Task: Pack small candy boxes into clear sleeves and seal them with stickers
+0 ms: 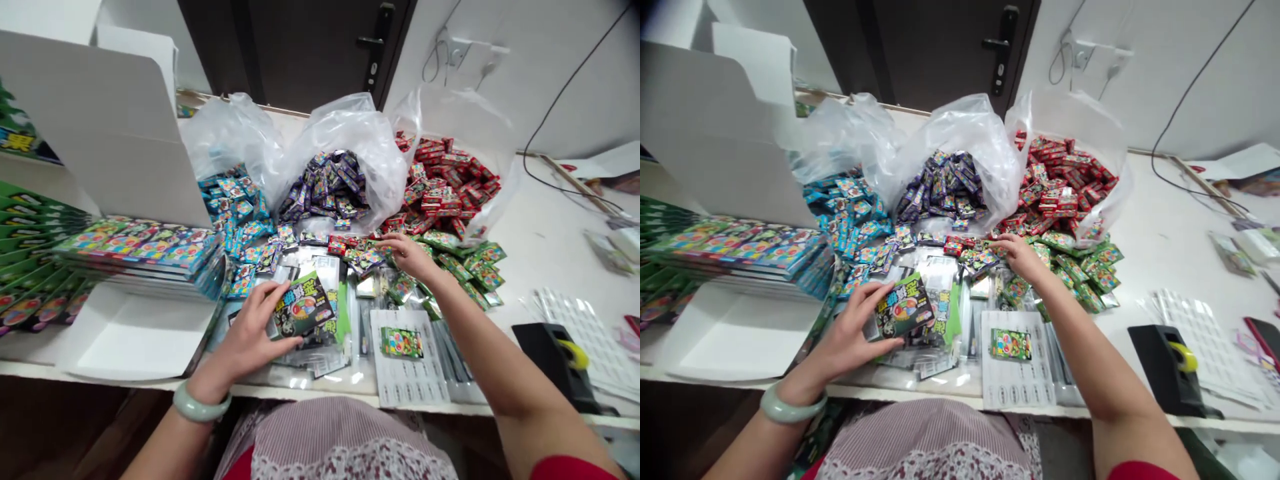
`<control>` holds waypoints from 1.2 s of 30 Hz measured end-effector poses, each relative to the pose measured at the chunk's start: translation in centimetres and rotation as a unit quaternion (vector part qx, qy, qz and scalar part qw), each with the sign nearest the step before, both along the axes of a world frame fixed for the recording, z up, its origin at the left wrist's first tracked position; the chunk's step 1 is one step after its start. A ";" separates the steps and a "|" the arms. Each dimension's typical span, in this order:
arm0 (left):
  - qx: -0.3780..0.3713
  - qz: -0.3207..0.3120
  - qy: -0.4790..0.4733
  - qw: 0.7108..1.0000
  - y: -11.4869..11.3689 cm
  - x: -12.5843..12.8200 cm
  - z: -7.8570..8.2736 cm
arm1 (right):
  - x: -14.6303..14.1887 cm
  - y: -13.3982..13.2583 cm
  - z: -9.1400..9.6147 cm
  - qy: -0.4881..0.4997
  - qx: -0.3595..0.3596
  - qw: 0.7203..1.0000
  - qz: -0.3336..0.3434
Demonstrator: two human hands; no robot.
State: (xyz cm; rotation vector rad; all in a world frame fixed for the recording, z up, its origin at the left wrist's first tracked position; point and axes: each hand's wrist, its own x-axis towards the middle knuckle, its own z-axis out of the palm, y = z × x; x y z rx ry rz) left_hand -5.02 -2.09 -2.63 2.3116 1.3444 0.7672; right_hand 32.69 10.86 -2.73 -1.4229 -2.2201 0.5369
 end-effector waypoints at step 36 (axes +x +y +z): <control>-0.018 -0.077 0.004 0.997 0.0 1.8 0.1 | -7.5 -8.2 7.5 -0.123 0.019 0.950 0.288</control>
